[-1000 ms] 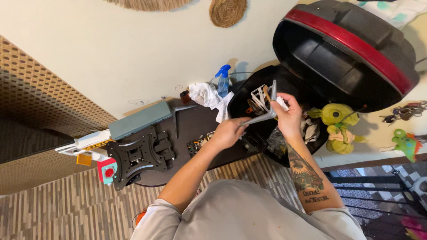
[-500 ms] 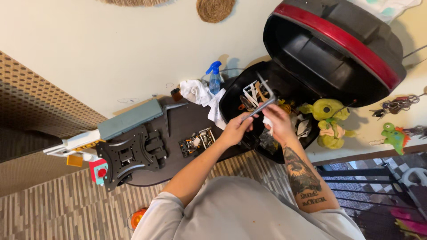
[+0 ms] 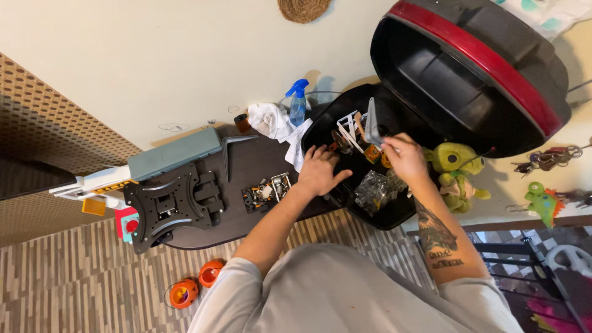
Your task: The person wipes several small metal parts and tools with a white cloth on a table. They handle each item individually, wiping it and placing it into a black storage bin. The person also wipes a larger metal bracket and places it in the bin.
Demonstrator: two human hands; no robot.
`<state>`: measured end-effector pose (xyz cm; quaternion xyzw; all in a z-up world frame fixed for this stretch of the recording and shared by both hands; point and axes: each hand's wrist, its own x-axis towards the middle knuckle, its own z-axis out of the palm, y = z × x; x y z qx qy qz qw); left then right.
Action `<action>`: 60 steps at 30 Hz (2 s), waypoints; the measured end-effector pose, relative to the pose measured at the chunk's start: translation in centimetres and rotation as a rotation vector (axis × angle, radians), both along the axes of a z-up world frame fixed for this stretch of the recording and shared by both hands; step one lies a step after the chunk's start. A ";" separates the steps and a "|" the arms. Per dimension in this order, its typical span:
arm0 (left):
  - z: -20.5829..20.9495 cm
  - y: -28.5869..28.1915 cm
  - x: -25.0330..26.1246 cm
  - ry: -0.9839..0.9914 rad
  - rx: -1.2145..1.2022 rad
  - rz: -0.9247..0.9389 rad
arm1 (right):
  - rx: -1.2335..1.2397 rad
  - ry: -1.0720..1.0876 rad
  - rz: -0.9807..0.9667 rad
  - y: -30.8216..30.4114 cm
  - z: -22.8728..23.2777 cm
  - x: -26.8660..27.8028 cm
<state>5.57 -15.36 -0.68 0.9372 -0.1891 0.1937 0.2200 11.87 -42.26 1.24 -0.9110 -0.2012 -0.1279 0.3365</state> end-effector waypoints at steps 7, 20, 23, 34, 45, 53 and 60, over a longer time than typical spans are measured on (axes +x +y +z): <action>-0.1 -0.2 -0.6 0.404 0.119 0.037 | -0.297 -0.093 0.171 2.5 -0.4 0.3; -0.4 -0.2 -4.0 0.302 0.082 0.079 | -0.412 -0.011 0.324 4.9 -5.5 3.1; -0.1 -0.2 -3.8 0.343 0.121 0.090 | -0.441 0.011 0.335 5.0 -6.2 3.6; 0.6 -0.3 -3.8 0.391 0.129 0.096 | -0.533 0.114 0.391 5.3 -6.5 3.2; 0.8 -0.3 -3.7 0.415 0.117 0.086 | -0.561 0.069 0.488 5.0 -6.3 3.1; 0.7 -0.3 -3.7 0.398 0.108 0.087 | -0.535 -0.004 0.452 4.7 -6.6 3.4; 0.5 -0.2 -3.8 0.396 0.120 0.080 | -0.557 -0.041 0.473 5.6 -9.5 3.6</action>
